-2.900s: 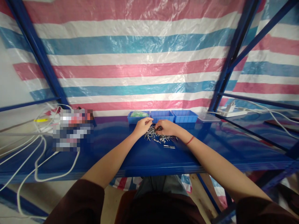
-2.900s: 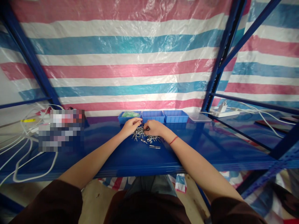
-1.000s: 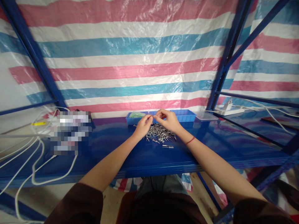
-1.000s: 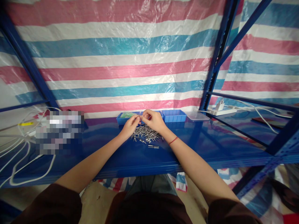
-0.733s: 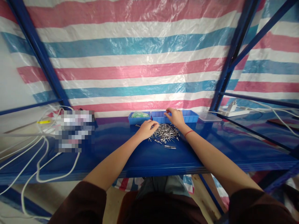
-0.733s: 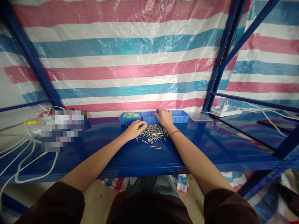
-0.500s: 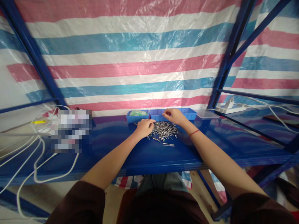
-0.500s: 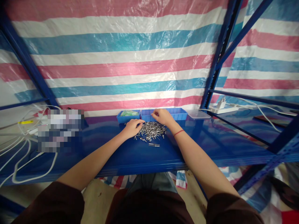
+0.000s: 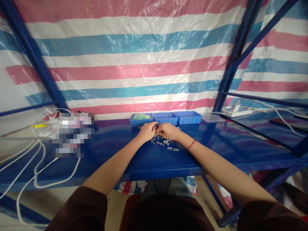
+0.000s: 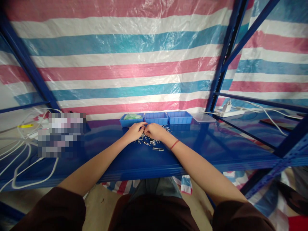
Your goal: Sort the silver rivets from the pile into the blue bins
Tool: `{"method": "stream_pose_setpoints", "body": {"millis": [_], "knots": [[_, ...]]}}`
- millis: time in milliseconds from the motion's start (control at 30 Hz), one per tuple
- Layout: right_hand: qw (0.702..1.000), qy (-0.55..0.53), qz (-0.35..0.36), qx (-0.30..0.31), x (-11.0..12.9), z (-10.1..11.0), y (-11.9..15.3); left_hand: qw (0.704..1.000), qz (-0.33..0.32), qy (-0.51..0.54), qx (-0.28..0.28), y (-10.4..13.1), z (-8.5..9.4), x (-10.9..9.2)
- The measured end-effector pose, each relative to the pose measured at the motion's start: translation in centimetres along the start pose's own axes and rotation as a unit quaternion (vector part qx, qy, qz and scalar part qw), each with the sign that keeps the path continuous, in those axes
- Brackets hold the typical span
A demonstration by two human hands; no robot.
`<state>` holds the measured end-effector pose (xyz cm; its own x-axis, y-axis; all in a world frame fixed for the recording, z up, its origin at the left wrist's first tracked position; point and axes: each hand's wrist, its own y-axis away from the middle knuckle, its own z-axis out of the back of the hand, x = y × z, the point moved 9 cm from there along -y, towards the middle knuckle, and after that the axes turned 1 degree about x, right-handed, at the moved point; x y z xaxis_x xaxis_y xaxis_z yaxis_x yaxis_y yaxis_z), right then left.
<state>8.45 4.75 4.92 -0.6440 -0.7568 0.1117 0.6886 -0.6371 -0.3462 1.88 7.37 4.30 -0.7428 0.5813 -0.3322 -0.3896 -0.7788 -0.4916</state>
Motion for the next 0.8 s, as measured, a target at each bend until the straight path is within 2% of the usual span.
{"method": "stream_pose_setpoints", "body": {"millis": [100,200,300,400,467,633,700,800], "knots": [[1.0,-0.001,-0.007,0.005,-0.4,-0.2,0.2,1.0,0.002,0.008,-0.002,0.0,0.1,0.0],[0.999,-0.007,-0.03,-0.018,-0.8,0.3,0.4,1.0,-0.001,0.018,-0.002,0.0,0.3,-0.2],[0.989,-0.066,-0.059,-0.115,-1.2,2.3,0.5,0.999,-0.015,0.031,0.014,0.2,0.3,-0.7],[0.949,-0.165,-0.105,-0.248,-2.4,4.4,1.2,0.997,-0.047,0.066,0.013,0.5,0.4,-1.9],[0.918,-0.227,-0.137,-0.294,-3.3,4.7,1.6,0.993,-0.062,0.104,-0.018,0.6,0.9,-2.4],[0.867,-0.347,-0.158,-0.32,-4.5,3.9,1.6,0.974,-0.05,0.175,-0.134,0.7,3.2,-2.4],[0.862,-0.365,-0.159,-0.314,-4.3,3.8,1.5,0.965,-0.049,0.192,-0.171,0.9,4.2,-2.3],[0.862,-0.386,-0.16,-0.286,-3.6,3.6,1.3,0.956,-0.057,0.209,-0.195,1.0,5.2,-2.5]]}}
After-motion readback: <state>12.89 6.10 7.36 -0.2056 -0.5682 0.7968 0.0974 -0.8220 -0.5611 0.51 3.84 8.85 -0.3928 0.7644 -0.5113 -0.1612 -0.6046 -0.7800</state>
